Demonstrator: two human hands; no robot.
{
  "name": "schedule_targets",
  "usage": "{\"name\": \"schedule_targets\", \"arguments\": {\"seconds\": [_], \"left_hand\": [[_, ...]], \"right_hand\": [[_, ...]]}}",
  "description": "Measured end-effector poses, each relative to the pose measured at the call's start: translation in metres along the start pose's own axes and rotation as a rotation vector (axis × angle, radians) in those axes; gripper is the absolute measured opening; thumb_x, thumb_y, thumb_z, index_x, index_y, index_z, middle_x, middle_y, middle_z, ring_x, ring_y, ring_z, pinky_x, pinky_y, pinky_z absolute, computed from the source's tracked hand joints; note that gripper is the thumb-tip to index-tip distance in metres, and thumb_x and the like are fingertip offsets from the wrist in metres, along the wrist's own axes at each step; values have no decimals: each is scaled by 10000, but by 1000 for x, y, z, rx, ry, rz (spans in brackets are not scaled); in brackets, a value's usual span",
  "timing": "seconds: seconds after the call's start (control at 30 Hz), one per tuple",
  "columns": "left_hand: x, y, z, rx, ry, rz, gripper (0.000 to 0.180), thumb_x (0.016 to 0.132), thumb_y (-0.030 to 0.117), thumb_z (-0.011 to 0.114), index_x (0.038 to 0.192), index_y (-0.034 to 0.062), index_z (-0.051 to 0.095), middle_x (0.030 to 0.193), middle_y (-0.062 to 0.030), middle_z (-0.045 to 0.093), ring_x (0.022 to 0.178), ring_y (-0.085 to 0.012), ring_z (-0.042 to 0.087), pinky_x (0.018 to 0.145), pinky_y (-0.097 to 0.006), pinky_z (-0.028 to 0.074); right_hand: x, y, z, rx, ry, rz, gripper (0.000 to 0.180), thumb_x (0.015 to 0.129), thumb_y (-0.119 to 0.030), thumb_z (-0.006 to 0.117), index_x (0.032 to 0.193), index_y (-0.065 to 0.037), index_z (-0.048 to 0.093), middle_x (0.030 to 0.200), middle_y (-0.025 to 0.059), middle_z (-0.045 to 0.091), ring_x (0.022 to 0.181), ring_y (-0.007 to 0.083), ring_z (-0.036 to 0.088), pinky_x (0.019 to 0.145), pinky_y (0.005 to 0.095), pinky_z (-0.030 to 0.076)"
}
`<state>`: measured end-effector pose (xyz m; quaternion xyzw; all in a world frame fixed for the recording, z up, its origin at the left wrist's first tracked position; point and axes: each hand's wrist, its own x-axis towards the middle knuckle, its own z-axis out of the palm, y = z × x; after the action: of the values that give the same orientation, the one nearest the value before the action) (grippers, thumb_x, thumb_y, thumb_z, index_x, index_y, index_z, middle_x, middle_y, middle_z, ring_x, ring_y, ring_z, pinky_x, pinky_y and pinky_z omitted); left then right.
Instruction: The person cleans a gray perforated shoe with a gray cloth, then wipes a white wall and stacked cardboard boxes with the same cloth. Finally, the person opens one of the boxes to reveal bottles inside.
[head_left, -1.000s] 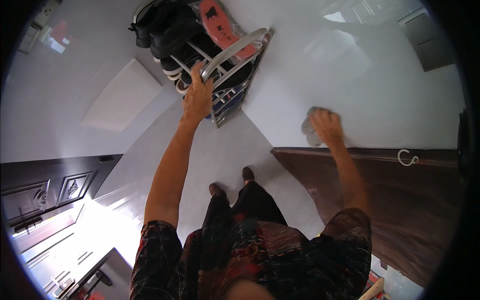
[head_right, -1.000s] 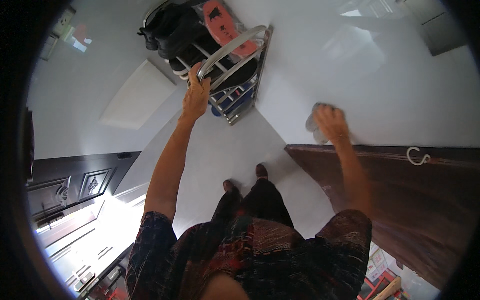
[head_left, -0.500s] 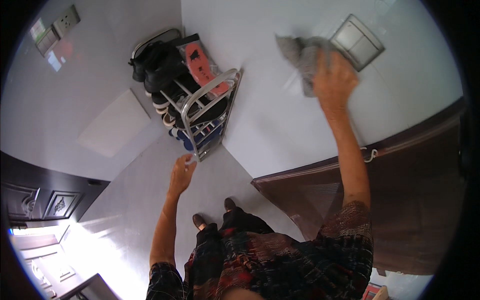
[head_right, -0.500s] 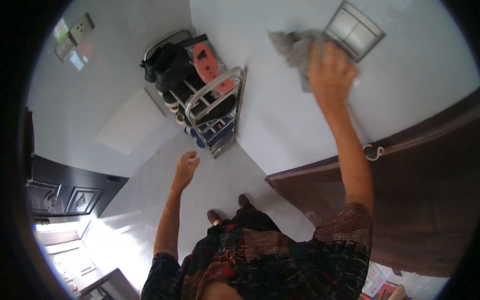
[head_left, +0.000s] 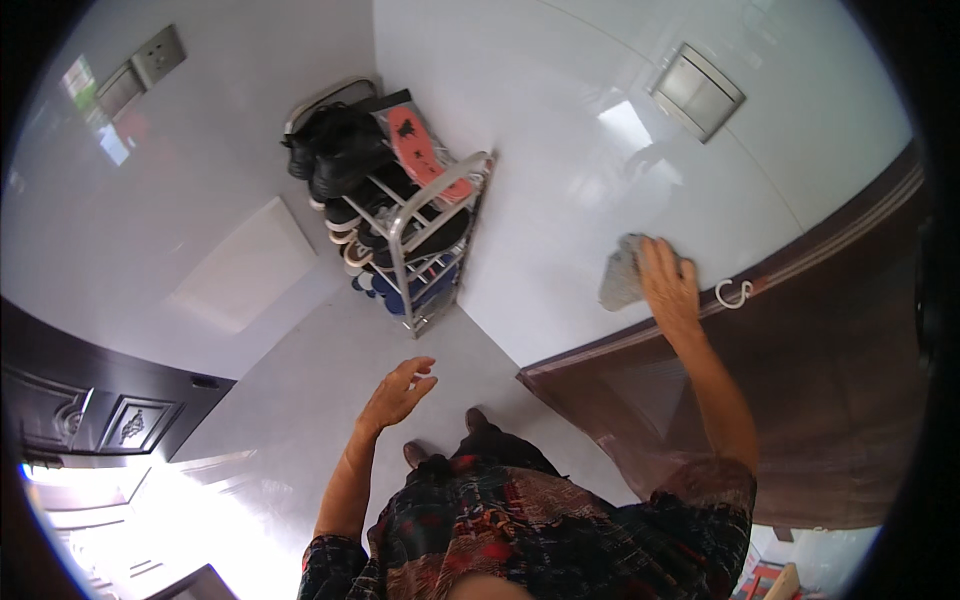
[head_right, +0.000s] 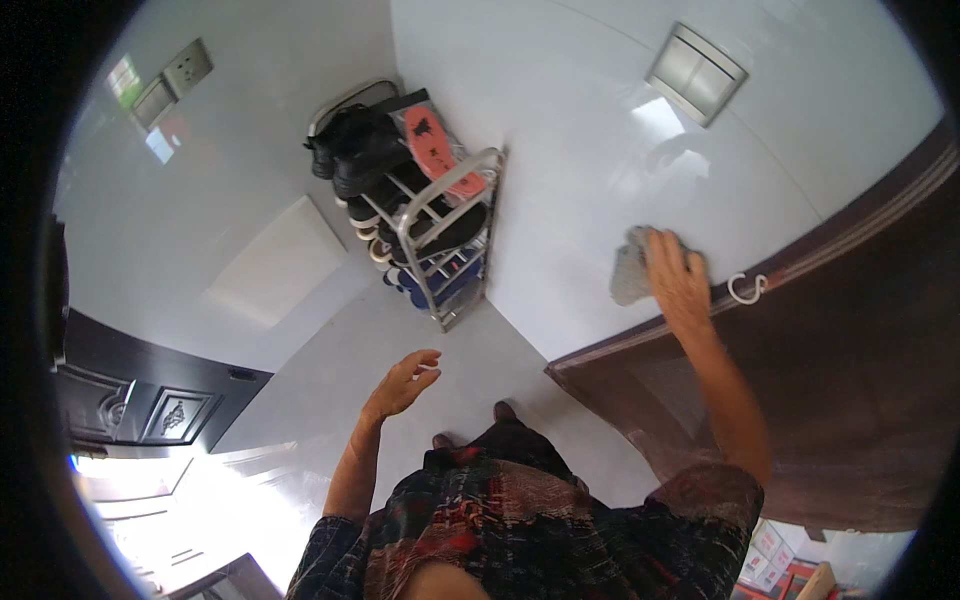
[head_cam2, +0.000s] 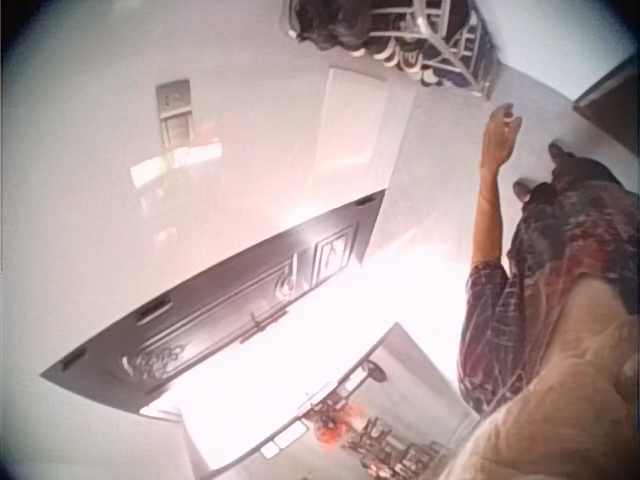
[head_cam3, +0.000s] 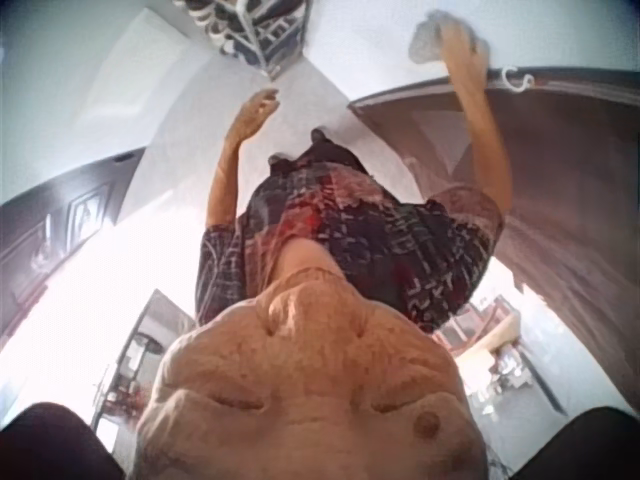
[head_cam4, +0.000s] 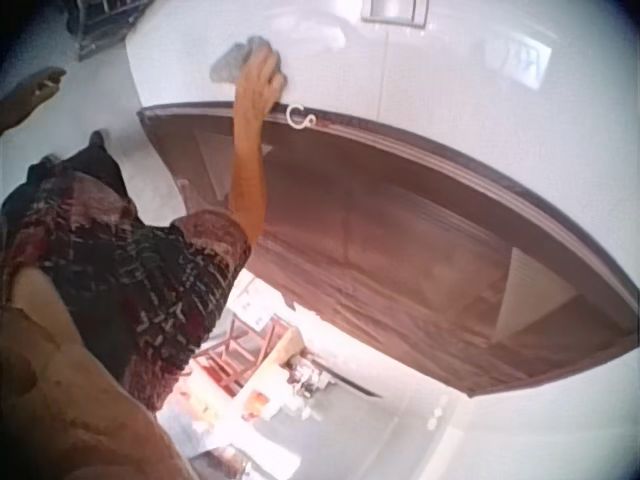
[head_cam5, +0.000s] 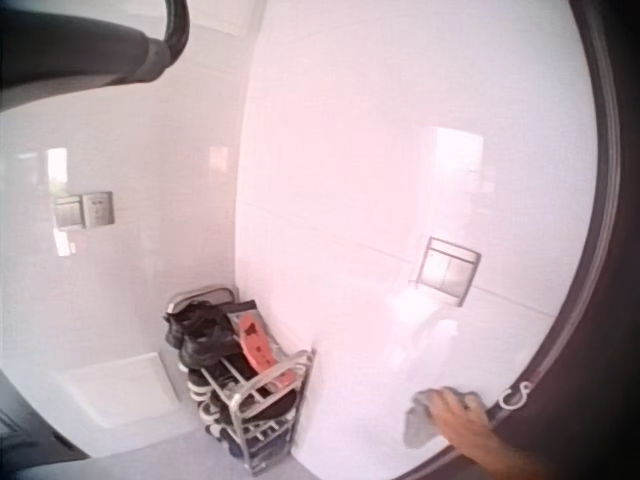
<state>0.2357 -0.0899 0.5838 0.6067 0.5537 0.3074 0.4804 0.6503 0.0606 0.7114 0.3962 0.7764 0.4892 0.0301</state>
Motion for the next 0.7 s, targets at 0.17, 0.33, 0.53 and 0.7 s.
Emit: {"name": "schedule_targets", "arguments": {"seconds": [0.17, 0.33, 0.53, 0.7], "left_hand": [[-33, -23, -31, 54, 51, -24, 377, 876, 251, 585, 1186, 43, 536, 1088, -158, 602, 948, -267, 603, 813, -356, 481], [-50, -22, -45, 40, 32, -6, 420, 898, 262, 558, 1225, 5, 503, 1177, -162, 568, 1041, -265, 578, 876, -364, 470], [-65, -25, -39, 140, 63, -129, 402, 896, 283, 550, 1212, 37, 513, 1149, -161, 575, 1046, -288, 566, 894, -371, 449], [-66, -15, -20, 131, 127, -169, 400, 902, 310, 528, 1207, 51, 515, 1139, -169, 571, 1048, -314, 557, 892, -404, 436]], "right_hand": [[27, 32, -29, -127, 179, 346, 401, 830, -56, 520, 1231, -71, 515, 1363, 106, 455, 1217, 245, 452, 845, 372, 329], [90, 13, 12, 36, 168, 263, 447, 808, -35, 558, 1250, -74, 504, 1434, 101, 356, 1284, 234, 350, 877, 376, 289], [131, -33, 38, 93, 57, -44, 372, 826, -51, 558, 1198, -52, 545, 1439, 79, 344, 1313, 229, 309, 889, 389, 294], [148, -65, 54, 212, -21, -240, 398, 822, -33, 556, 1218, -35, 511, 1410, 81, 352, 1274, 259, 343, 938, 422, 311]]}}
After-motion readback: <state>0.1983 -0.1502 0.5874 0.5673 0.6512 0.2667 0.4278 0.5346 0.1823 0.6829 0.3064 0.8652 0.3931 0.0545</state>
